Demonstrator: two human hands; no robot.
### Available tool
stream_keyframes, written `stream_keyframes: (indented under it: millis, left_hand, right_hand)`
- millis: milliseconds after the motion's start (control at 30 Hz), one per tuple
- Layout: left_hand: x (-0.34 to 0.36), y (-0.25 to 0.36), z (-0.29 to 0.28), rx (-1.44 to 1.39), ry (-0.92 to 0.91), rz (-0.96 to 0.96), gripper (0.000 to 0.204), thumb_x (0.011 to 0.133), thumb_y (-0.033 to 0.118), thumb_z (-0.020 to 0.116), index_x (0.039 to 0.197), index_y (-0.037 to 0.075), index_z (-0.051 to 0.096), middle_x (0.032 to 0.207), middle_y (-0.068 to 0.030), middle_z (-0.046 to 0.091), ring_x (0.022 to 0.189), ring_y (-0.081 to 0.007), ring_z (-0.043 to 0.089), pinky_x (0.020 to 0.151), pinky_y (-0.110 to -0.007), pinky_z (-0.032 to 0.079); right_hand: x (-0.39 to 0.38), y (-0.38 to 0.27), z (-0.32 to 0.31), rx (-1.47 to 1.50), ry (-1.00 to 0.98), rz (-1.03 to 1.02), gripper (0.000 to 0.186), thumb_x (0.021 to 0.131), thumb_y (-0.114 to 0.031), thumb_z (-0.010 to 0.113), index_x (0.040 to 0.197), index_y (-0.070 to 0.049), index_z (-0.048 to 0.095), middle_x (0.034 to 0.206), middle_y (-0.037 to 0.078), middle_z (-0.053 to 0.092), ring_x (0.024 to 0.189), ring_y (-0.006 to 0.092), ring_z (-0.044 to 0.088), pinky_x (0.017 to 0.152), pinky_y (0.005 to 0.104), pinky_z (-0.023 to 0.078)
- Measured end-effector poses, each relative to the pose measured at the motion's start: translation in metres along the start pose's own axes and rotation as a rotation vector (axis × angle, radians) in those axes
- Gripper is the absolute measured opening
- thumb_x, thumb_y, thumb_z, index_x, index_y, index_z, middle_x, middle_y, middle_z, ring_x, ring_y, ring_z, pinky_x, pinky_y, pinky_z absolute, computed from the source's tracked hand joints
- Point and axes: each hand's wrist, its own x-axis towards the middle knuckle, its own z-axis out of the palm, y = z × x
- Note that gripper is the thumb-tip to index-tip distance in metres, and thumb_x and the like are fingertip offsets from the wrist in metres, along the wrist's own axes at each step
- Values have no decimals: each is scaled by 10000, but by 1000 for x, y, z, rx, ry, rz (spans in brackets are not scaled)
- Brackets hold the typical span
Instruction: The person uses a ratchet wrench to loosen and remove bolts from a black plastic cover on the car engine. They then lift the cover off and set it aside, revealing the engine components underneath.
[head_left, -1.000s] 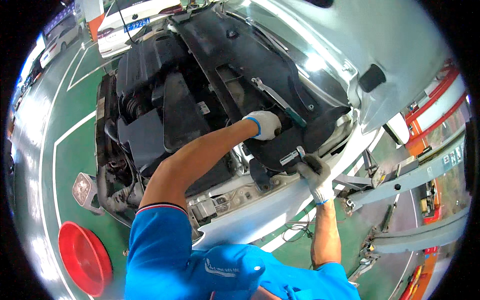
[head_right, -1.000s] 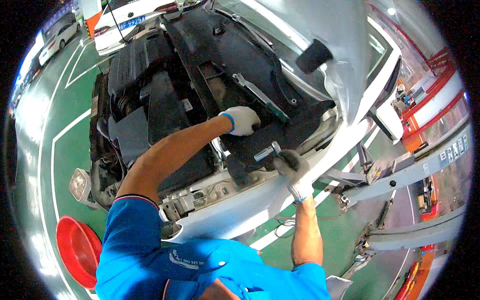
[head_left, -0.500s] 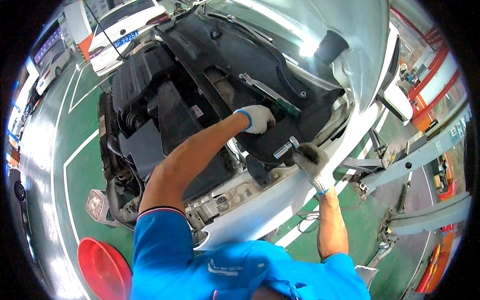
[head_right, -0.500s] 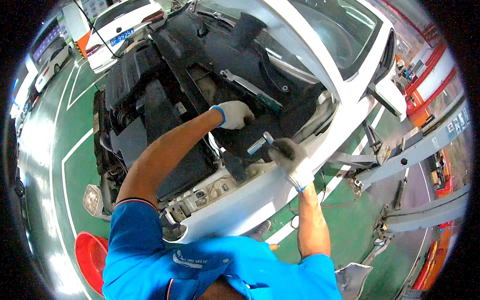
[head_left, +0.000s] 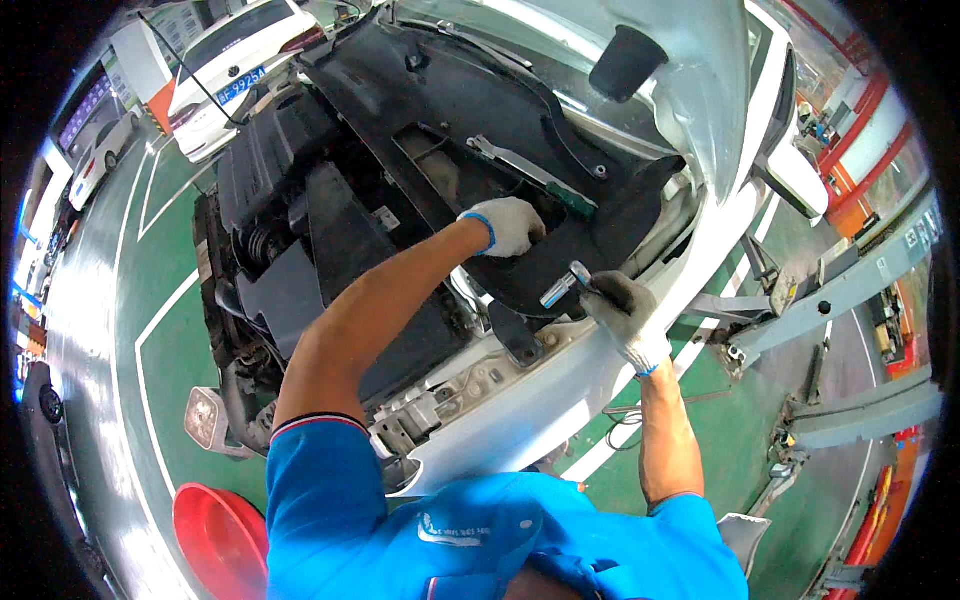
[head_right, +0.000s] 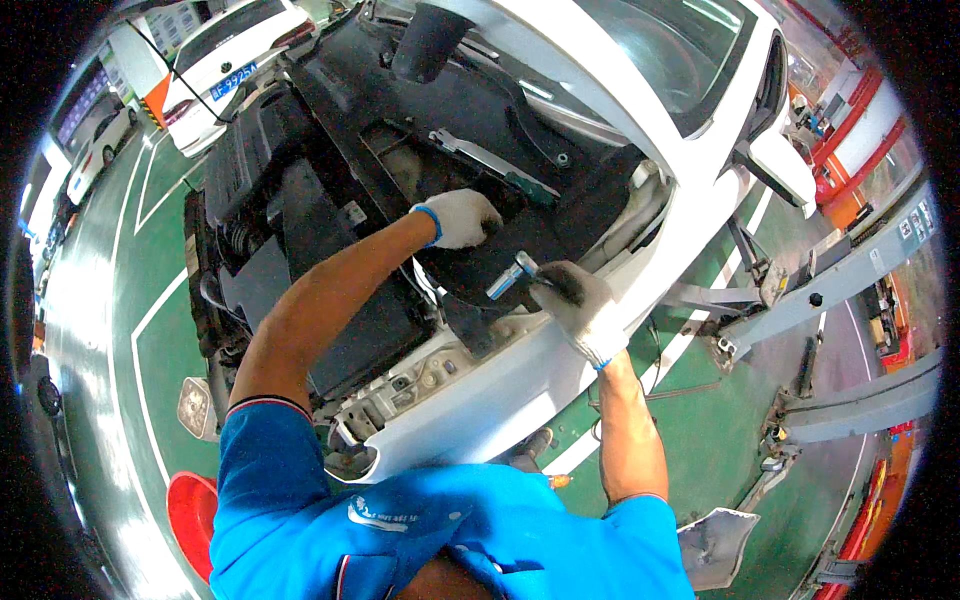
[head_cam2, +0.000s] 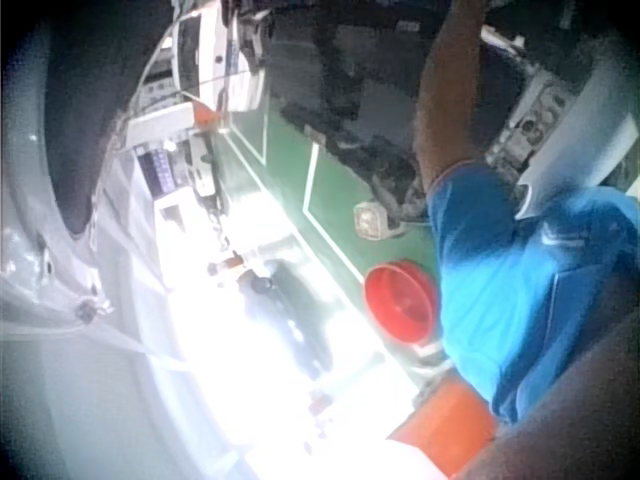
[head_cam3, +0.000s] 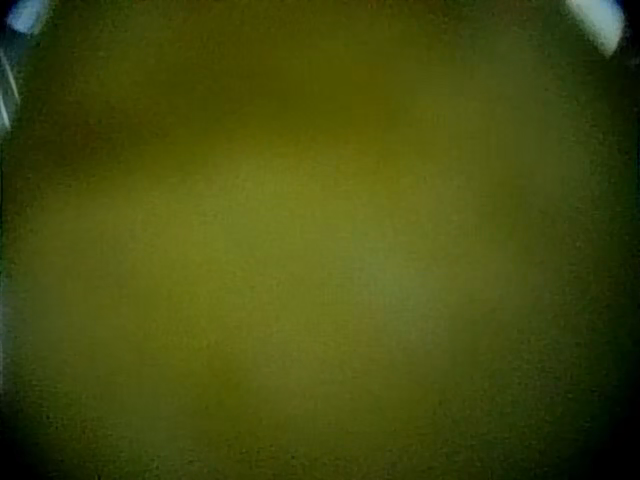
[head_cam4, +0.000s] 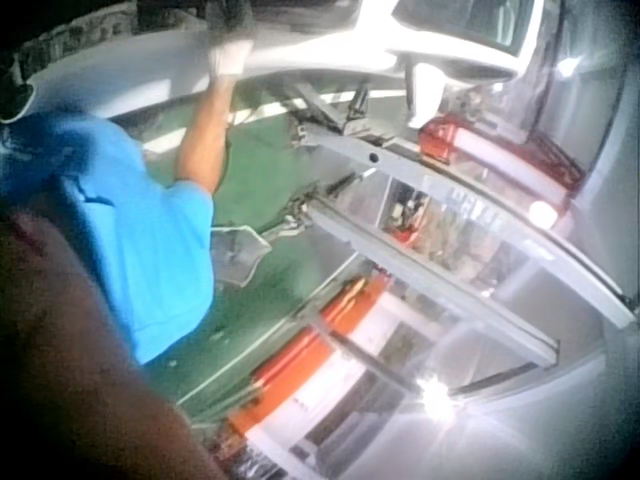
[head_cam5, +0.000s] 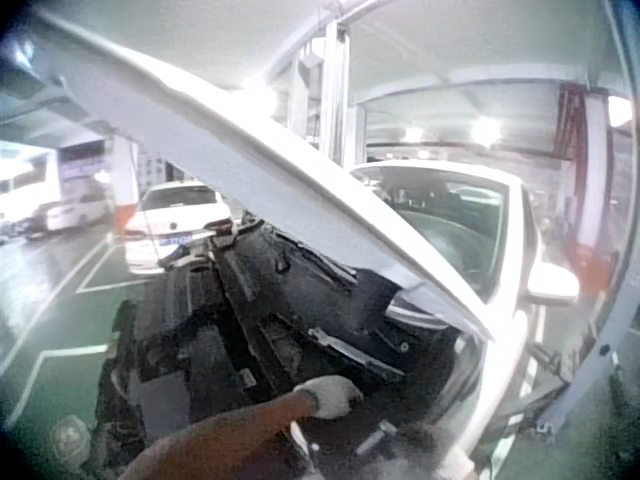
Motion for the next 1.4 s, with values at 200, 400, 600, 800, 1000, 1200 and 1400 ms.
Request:
stream_keyframes:
  millis: [200,400,600,800,1000,1200,1400]
  left_hand:
    - [-5,25,-8,101,28,-111,447,793,166,614,1221,82,717,1106,-202,724,1065,-406,672,962,-480,526]
    - [1,6,-2,61,27,50,445,790,136,615,1220,88,719,1088,-188,730,1048,-412,674,961,-483,530]
    - [2,13,-6,49,4,-23,410,785,172,624,1167,83,742,1088,-183,730,1051,-406,674,944,-484,535]
    - [0,22,-14,180,-18,-71,400,789,204,638,1153,80,746,1108,-189,725,1068,-409,669,941,-487,534]
    - [-2,8,-15,24,-53,16,451,795,188,653,1228,76,712,1158,-196,710,1096,-398,663,973,-479,520]
    - [-3,19,-13,79,-14,-60,404,836,210,624,1197,50,708,1168,-202,702,1107,-402,654,969,-492,520]
    - [-7,20,-3,137,43,-122,365,859,229,606,1161,53,714,1140,-202,704,1104,-401,653,963,-500,521]
  right_hand:
    - [0,9,-2,49,6,-37,247,915,-124,723,1129,-5,695,976,129,757,886,163,696,824,321,544]
    - [-2,-4,0,-49,15,-65,253,901,-118,730,1127,-8,696,978,142,756,883,183,709,818,325,547]
    - [0,11,-2,-65,25,-91,239,911,-129,727,1123,-23,700,972,148,752,876,212,720,801,342,555]
    - [0,6,-1,-123,17,-119,234,920,-152,723,1116,-26,702,982,165,750,887,251,738,798,358,561]
    - [1,9,0,-79,12,-147,258,912,-175,733,1119,-25,704,987,166,750,888,270,741,794,370,563]
    - [1,8,-1,-162,30,-130,269,898,-181,749,1121,-36,708,996,181,743,894,314,735,799,379,562]
    - [0,10,4,-185,43,-136,270,894,-195,755,1125,-61,713,1023,173,742,925,328,731,806,388,565]
